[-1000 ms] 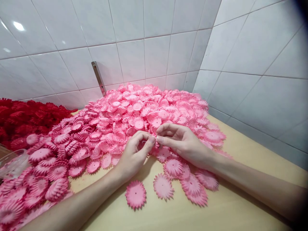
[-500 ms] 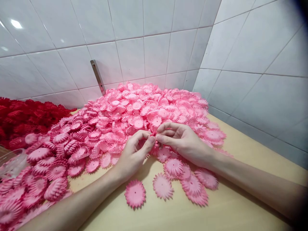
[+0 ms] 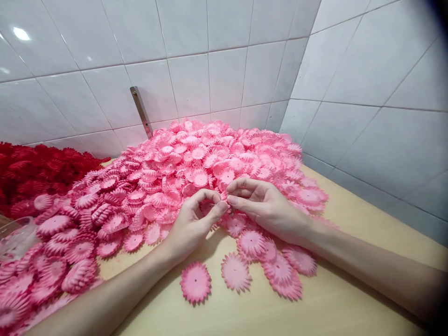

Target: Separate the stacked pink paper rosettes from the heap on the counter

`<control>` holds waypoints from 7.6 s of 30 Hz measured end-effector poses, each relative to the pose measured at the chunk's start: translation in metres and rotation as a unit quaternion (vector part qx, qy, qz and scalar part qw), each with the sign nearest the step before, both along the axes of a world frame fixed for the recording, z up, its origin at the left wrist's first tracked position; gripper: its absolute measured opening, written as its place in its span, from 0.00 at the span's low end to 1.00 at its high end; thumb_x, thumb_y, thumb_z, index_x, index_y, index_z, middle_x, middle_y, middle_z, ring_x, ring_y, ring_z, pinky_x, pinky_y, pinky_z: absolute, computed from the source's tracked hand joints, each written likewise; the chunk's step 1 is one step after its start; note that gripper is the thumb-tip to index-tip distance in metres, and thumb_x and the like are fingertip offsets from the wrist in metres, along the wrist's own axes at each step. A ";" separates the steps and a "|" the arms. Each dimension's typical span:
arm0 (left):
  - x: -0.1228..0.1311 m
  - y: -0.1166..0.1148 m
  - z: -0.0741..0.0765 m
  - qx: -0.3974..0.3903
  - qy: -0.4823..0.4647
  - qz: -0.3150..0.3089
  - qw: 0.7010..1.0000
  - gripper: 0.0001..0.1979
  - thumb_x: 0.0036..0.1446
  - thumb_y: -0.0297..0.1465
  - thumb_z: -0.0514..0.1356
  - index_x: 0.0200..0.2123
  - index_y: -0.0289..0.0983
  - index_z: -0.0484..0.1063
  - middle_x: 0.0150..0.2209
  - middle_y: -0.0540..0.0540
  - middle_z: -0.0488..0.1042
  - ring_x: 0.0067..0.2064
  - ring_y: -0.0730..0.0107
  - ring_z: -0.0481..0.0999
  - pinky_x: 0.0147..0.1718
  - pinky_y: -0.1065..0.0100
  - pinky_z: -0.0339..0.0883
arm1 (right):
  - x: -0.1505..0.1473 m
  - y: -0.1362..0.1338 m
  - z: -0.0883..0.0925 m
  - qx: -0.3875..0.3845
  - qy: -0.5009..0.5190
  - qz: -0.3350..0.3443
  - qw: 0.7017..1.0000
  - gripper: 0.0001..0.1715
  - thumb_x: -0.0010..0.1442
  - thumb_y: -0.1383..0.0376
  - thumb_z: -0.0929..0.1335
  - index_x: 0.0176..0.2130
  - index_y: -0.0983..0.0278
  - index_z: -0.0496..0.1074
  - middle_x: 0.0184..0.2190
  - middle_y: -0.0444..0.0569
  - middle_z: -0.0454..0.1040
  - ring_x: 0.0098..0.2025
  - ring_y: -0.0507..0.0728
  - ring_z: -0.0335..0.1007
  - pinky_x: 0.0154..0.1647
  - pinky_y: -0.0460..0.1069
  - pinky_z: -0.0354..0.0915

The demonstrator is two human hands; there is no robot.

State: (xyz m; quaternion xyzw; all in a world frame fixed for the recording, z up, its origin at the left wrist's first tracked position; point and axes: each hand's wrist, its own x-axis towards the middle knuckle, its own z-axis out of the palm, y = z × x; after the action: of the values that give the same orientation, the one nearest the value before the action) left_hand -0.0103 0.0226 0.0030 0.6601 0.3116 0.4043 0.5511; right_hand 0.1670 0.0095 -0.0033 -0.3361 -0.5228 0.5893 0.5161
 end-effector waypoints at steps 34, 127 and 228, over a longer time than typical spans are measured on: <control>-0.005 0.009 -0.009 -0.053 -0.043 -0.022 0.997 0.09 0.56 0.36 0.62 0.32 0.36 0.74 0.37 0.44 0.72 0.38 0.67 0.71 0.40 0.66 0.66 | 0.000 -0.002 0.002 0.034 -0.024 0.014 0.999 0.09 0.57 0.63 0.71 0.39 0.61 0.72 0.37 0.45 0.73 0.40 0.52 0.70 0.46 0.49 0.68; -0.002 0.000 0.004 0.011 0.047 -0.001 0.999 0.08 0.60 0.34 0.57 0.32 0.36 0.70 0.44 0.46 0.67 0.31 0.76 0.67 0.24 0.74 0.62 | 0.000 0.000 0.001 0.000 -0.004 -0.043 0.999 0.12 0.52 0.63 0.74 0.37 0.63 0.72 0.34 0.44 0.73 0.35 0.49 0.69 0.38 0.45 0.66; 0.001 0.003 -0.002 0.140 0.070 0.115 0.981 0.05 0.54 0.32 0.65 0.29 0.35 0.76 0.40 0.43 0.74 0.45 0.65 0.73 0.47 0.65 0.65 | -0.002 -0.003 0.005 0.026 -0.035 -0.075 0.996 0.15 0.46 0.63 0.77 0.34 0.64 0.72 0.31 0.45 0.76 0.34 0.52 0.74 0.38 0.48 0.71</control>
State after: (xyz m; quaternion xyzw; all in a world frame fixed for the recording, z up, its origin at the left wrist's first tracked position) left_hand -0.0091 0.0252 0.0010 0.7171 0.3641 0.4573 0.3795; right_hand 0.1646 0.0064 0.0021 -0.3816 -0.5291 0.5232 0.5483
